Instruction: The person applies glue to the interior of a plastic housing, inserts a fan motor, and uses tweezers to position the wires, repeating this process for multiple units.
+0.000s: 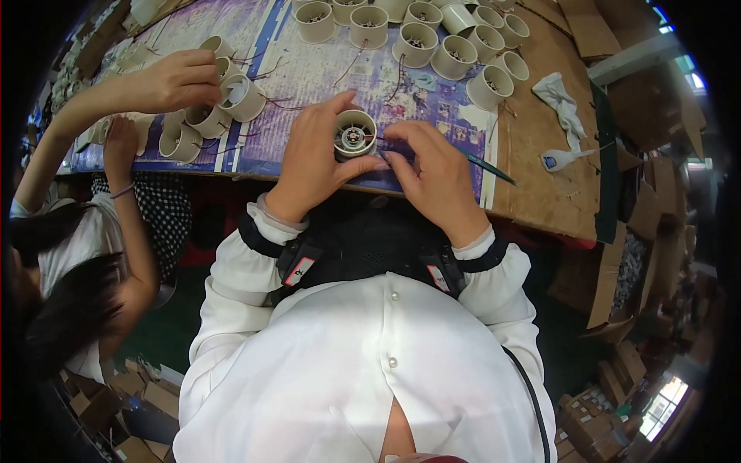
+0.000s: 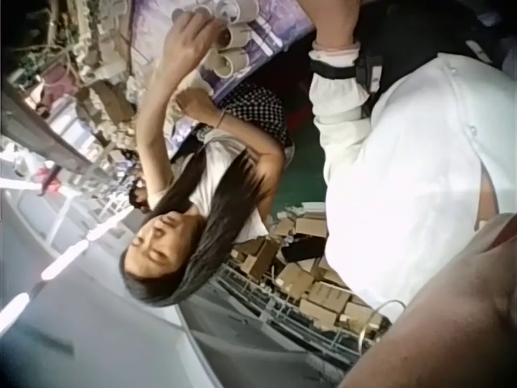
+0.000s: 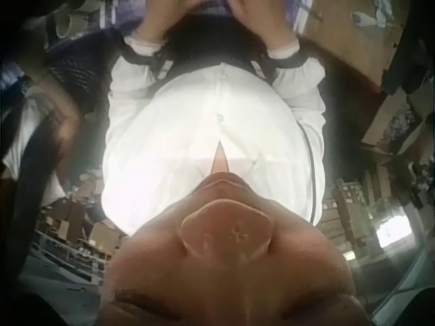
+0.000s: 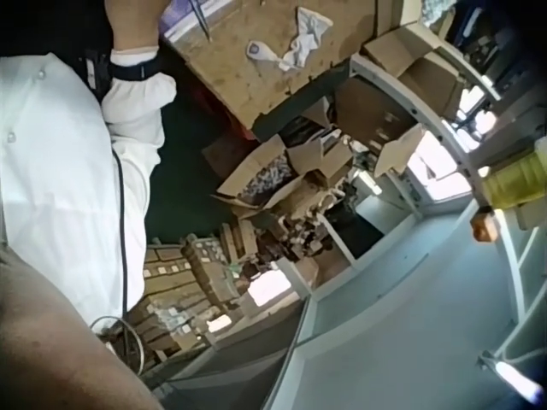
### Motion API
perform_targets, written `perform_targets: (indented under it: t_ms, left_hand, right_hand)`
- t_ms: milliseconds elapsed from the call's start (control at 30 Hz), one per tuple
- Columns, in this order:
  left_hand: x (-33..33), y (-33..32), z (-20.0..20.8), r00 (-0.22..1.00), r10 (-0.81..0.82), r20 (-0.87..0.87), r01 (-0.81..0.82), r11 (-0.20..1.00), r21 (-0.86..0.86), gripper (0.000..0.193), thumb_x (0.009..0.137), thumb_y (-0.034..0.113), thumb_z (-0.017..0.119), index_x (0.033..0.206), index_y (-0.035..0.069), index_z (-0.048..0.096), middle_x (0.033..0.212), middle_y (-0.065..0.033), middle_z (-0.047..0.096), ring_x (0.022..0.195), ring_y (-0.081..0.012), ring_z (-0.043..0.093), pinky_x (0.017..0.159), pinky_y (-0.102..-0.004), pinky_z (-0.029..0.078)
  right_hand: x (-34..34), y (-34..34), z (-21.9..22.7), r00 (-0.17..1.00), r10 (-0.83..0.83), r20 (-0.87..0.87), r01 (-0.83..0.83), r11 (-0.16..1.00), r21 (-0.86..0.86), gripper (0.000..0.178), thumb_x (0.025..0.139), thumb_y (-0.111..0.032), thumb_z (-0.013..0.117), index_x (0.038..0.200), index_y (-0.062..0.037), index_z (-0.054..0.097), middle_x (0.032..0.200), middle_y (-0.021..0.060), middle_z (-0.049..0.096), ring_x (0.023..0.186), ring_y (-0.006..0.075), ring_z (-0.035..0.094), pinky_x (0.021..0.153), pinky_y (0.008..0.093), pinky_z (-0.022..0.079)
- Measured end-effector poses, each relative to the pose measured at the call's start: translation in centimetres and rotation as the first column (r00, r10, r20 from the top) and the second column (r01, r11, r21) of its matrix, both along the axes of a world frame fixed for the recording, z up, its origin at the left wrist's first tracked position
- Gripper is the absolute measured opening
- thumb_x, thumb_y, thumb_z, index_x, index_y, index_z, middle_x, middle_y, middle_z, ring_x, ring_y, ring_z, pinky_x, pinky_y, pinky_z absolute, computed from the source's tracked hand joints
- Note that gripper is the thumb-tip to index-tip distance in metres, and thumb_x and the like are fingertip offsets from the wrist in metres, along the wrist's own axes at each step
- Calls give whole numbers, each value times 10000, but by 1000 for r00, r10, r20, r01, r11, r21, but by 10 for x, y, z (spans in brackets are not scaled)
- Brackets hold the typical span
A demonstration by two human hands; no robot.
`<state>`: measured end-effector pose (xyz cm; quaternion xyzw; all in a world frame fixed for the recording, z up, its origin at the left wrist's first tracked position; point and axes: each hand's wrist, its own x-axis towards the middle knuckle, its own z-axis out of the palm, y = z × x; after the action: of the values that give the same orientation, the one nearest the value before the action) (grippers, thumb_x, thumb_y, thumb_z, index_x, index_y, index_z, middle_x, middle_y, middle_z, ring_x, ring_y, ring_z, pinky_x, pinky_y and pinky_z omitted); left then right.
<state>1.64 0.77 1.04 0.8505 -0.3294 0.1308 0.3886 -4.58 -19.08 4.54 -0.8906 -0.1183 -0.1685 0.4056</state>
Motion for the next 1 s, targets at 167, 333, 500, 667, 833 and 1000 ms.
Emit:
perform_targets:
  t_ms: [167, 333, 500, 667, 833, 1000]
  left_hand:
    - [0, 1, -3, 999, -27, 30, 28, 1000, -11, 874, 690, 341, 908, 1390, 34, 484, 1219, -96, 657, 1076, -313, 602, 936, -395, 473]
    - [0, 2, 1, 999, -53, -3, 53, 997, -54, 788, 685, 317, 915, 1324, 53, 536, 1188, -94, 664, 1069, -308, 608, 922, -384, 479]
    - [1, 3, 2, 996, -85, -36, 81, 992, -97, 714, 687, 303, 917, 1267, 67, 573, 1162, -84, 670, 1070, -301, 609, 916, -381, 480]
    - [2, 2, 2, 994, -111, -27, 106, 984, -145, 657, 690, 264, 902, 1235, 74, 586, 1110, -91, 645, 1019, -317, 595, 871, -401, 473]
    - [1, 2, 0, 994, -113, 7, 113, 986, -126, 657, 676, 251, 899, 1231, 84, 591, 1118, -78, 647, 1029, -311, 595, 876, -408, 470]
    - [-1, 2, 0, 994, -99, 51, 105, 988, -117, 660, 675, 259, 896, 1236, 93, 592, 1129, -69, 649, 1044, -303, 594, 886, -414, 465]
  right_hand:
    - [7, -2, -13, 999, 30, -14, -31, 995, -90, 184, 863, 0, 704, 1040, -39, 673, 961, 119, 680, 815, 306, 686, 692, 347, 537]
    - [12, -6, -17, 996, 82, 23, -80, 992, -95, 179, 854, 15, 708, 1022, -31, 669, 928, 118, 674, 811, 317, 673, 695, 355, 536]
    - [14, -10, -23, 992, 119, 37, -118, 992, -35, 173, 838, 21, 710, 997, -32, 665, 907, 114, 661, 802, 313, 662, 680, 362, 527]
    - [11, -11, -18, 988, 152, 32, -150, 987, -64, 181, 827, 49, 706, 989, -24, 669, 934, 114, 654, 787, 286, 657, 666, 343, 519]
    - [2, -3, 2, 982, 52, -184, -46, 998, 39, 195, 821, 85, 699, 992, -6, 674, 956, 117, 653, 793, 271, 659, 663, 327, 522]
    - [2, -2, -7, 992, 79, -99, -76, 997, 33, 194, 826, 78, 706, 998, -5, 674, 952, 118, 654, 774, 270, 648, 640, 324, 516]
